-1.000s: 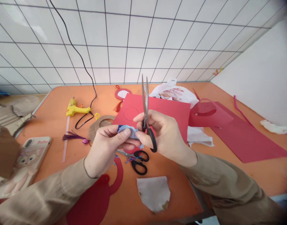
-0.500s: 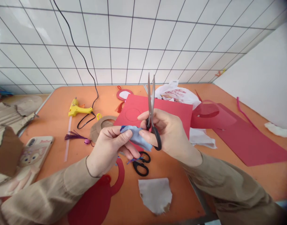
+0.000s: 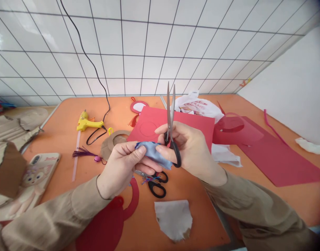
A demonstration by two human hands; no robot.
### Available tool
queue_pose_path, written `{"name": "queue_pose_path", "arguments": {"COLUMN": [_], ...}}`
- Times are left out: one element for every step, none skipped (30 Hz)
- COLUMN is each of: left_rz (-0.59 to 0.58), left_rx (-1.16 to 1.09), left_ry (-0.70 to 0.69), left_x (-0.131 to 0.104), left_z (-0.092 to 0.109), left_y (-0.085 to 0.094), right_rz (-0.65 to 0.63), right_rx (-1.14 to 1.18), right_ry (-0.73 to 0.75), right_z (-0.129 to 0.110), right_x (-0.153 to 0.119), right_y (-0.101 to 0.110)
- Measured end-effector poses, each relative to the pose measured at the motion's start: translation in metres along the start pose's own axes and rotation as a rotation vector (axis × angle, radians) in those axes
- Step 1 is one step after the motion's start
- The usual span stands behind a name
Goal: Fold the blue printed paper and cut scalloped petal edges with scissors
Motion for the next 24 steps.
{"name": "queue_pose_path", "arguments": {"left_rz": [0.005, 0.018, 0.034, 0.05, 0.064, 0.074, 0.084, 0.089, 0.091, 0.089, 0.089, 0.087, 0.085, 0.084, 0.086, 0.088, 0.09, 0.092, 0.094, 0.101, 0.116, 0.138, 0.166, 0.194], "left_rx": [0.012, 0.027, 0.04, 0.051, 0.058, 0.064, 0.069, 0.071, 0.073, 0.073, 0.071, 0.068, 0.066, 0.064, 0.065, 0.07, 0.078, 0.088, 0.095, 0.102, 0.106, 0.109, 0.111, 0.112], "left_ry": [-0.008, -0.018, -0.029, -0.041, -0.053, -0.064, -0.072, -0.079, -0.083, -0.085, -0.086, -0.085, -0.082, -0.079, -0.076, -0.071, -0.064, -0.053, -0.043, -0.034, -0.029, -0.027, -0.03, -0.034], "left_x": [0.0, 0.0, 0.0, 0.001, 0.001, 0.001, 0.001, 0.001, 0.001, 0.0, 0.0, 0.0, 0.0, 0.0, 0.0, 0.0, 0.0, 0.001, 0.002, 0.002, 0.003, 0.004, 0.004, 0.004], "left_z": [0.0, 0.0, 0.0, -0.001, -0.001, -0.001, -0.001, -0.001, -0.001, -0.002, -0.002, -0.002, -0.002, -0.002, -0.002, -0.002, -0.001, -0.001, -0.001, 0.0, 0.0, 0.001, 0.002, 0.003], "left_y": [0.0, 0.001, 0.002, 0.003, 0.003, 0.004, 0.005, 0.005, 0.006, 0.006, 0.006, 0.006, 0.006, 0.006, 0.006, 0.006, 0.006, 0.006, 0.006, 0.005, 0.006, 0.006, 0.007, 0.008], "right_rz": [-0.001, -0.002, -0.003, -0.002, -0.001, -0.001, -0.002, -0.005, -0.009, -0.017, -0.029, -0.042, -0.058, -0.072, -0.083, -0.09, -0.096, -0.103, -0.11, -0.111, -0.105, -0.092, -0.076, -0.059], "right_rx": [0.0, 0.0, -0.001, -0.001, 0.001, 0.004, 0.008, 0.015, 0.023, 0.032, 0.042, 0.052, 0.063, 0.073, 0.082, 0.091, 0.099, 0.106, 0.111, 0.115, 0.122, 0.127, 0.13, 0.134], "right_ry": [-0.002, -0.006, -0.012, -0.018, -0.022, -0.026, -0.029, -0.033, -0.034, -0.035, -0.037, -0.04, -0.046, -0.056, -0.068, -0.083, -0.098, -0.107, -0.111, -0.109, -0.095, -0.076, -0.058, -0.038], "right_z": [0.0, 0.0, 0.0, 0.0, 0.001, 0.001, 0.001, 0.002, 0.003, 0.003, 0.004, 0.004, 0.005, 0.006, 0.007, 0.008, 0.009, 0.009, 0.01, 0.01, 0.01, 0.009, 0.008, 0.006], "right_x": [0.0, 0.0, 0.0, 0.0, 0.0, 0.0, 0.0, 0.001, 0.001, 0.001, 0.002, 0.002, 0.002, 0.003, 0.003, 0.004, 0.004, 0.005, 0.006, 0.007, 0.008, 0.009, 0.01, 0.01], "right_y": [0.0, 0.0, 0.0, -0.001, -0.001, -0.001, -0.002, -0.002, -0.002, -0.002, -0.002, -0.002, -0.002, -0.002, -0.002, -0.002, -0.003, -0.003, -0.003, -0.003, -0.002, -0.001, 0.001, 0.003]}}
Point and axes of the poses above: each hand's wrist, its own x-axis towards the middle knuckle, its own y-axis out of the back of the hand, z = x × y, the point moved 3 cm from there along x, towards the middle knuckle, and after that the axes turned 10 degrees about -y, right-handed, at the moved point
